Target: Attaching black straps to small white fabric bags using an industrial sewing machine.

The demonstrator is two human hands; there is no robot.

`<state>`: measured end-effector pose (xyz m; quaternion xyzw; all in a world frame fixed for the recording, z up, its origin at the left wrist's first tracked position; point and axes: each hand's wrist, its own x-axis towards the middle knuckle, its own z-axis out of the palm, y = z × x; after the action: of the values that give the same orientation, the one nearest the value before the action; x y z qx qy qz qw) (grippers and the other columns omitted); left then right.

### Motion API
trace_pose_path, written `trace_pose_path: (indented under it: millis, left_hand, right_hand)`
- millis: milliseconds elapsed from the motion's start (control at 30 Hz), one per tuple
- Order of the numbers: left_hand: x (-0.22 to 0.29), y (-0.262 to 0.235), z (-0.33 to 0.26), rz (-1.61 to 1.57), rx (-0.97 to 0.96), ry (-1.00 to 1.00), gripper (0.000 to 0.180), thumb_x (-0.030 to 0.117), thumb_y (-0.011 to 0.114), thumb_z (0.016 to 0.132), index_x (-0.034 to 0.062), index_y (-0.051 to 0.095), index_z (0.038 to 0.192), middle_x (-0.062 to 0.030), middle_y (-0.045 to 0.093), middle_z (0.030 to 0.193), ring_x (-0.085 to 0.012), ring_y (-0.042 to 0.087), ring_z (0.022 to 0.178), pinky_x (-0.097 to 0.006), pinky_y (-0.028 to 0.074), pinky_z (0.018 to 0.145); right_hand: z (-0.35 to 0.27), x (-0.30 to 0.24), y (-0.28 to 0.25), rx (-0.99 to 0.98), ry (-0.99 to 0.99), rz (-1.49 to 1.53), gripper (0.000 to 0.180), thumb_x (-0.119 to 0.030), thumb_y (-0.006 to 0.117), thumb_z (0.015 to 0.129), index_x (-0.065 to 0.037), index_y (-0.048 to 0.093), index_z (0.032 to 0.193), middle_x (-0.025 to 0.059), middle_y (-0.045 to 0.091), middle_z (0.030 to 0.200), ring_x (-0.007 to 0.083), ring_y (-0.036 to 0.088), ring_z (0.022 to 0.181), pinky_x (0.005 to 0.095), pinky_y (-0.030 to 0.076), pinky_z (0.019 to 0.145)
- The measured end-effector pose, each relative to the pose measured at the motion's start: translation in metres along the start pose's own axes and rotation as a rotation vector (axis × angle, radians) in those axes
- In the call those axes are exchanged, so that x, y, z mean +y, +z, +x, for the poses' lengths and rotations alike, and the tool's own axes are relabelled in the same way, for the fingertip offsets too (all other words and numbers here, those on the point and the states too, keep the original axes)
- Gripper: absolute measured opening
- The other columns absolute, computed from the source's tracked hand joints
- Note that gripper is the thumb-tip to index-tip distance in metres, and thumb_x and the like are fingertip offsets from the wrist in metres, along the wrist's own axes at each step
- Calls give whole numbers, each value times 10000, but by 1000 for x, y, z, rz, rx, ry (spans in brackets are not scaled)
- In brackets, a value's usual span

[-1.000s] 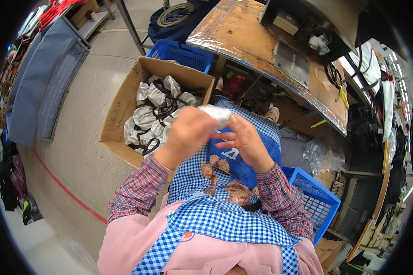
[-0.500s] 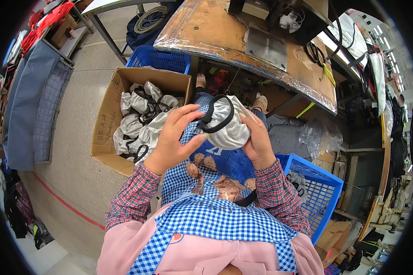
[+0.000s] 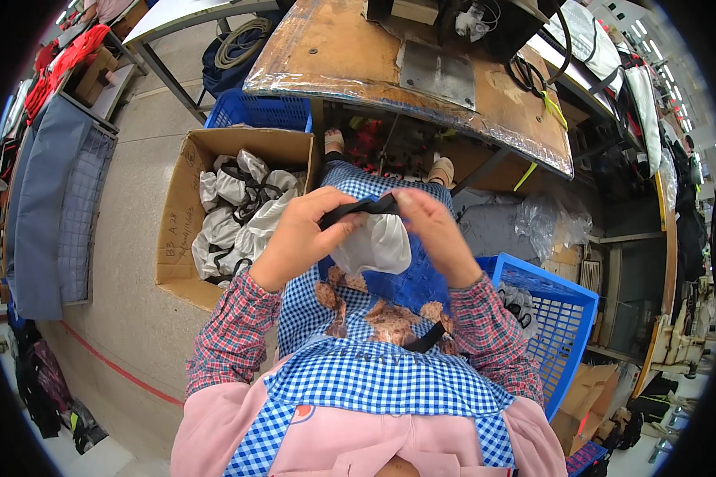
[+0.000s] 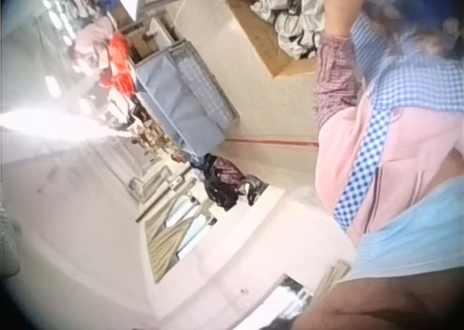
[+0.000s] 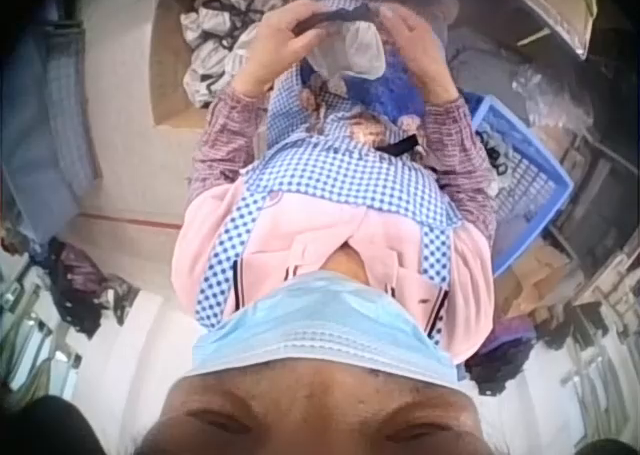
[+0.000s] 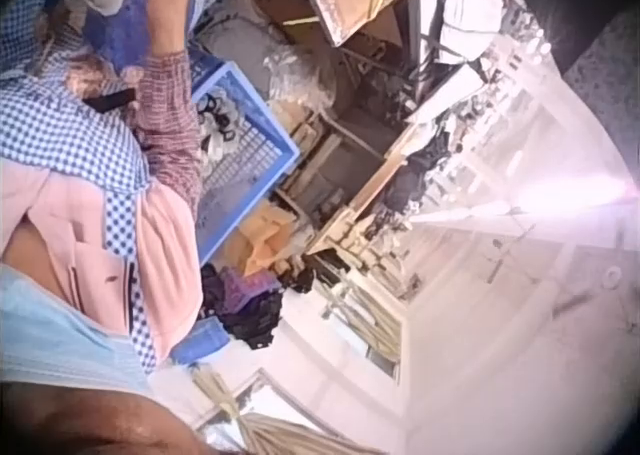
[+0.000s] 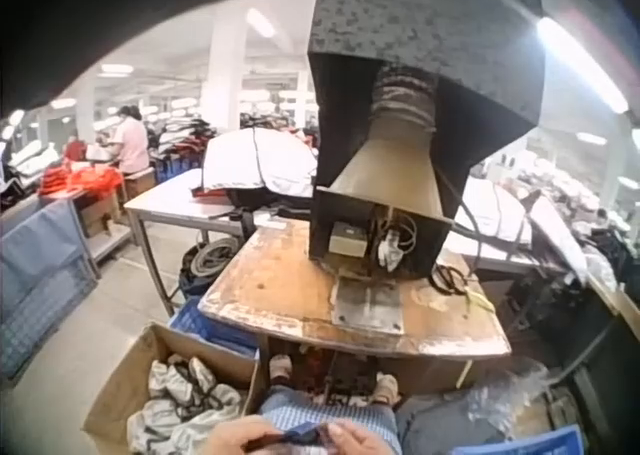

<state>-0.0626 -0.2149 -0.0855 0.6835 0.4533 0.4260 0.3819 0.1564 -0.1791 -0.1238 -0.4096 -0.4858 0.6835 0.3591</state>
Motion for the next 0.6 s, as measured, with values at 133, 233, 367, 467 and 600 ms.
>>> trace_pose_path:
  millis: [133,233,367,467,600]
  left_hand:
    - [-5,0,-1,101,-57,-97,155,69,680,794,-14,639,919,-71,613,790,-168,583,712,-271,451,642]
    - [-6,1,2,1,-138,-86,171,142,664,842,-20,651,895,-86,635,796,-195,597,708,-305,468,628]
    - [-34,-10,1,-470,-211,-542,256,226,647,878,-22,642,941,-69,646,847,-157,590,752,-270,466,701]
    - [-5,-2,5,116,103,-195,283,233,659,862,7,619,1027,-92,639,994,-182,591,923,-295,454,830]
    - [47,9,1,601,95,201,381,253,736,762,32,607,1045,-124,624,1049,-289,560,1049,-362,436,893]
  right_hand:
    - [-16,-40,4,-68,-222,-278,328,-184,620,901,-24,588,1186,48,652,999,125,611,880,259,493,784]
    - [-21,-45,5,-164,-247,-487,348,-94,677,833,-23,604,1166,48,663,952,111,621,864,252,500,766]
    - [-27,-40,10,-212,12,-89,264,-90,665,855,2,625,1099,29,658,928,84,615,837,219,494,740]
    - [-24,-34,11,-118,-9,-149,225,-83,659,866,14,627,1067,26,652,934,68,605,832,203,489,727]
    - [-20,-25,14,-52,-33,-130,230,-66,656,864,19,619,1074,35,654,947,65,602,832,205,489,727]
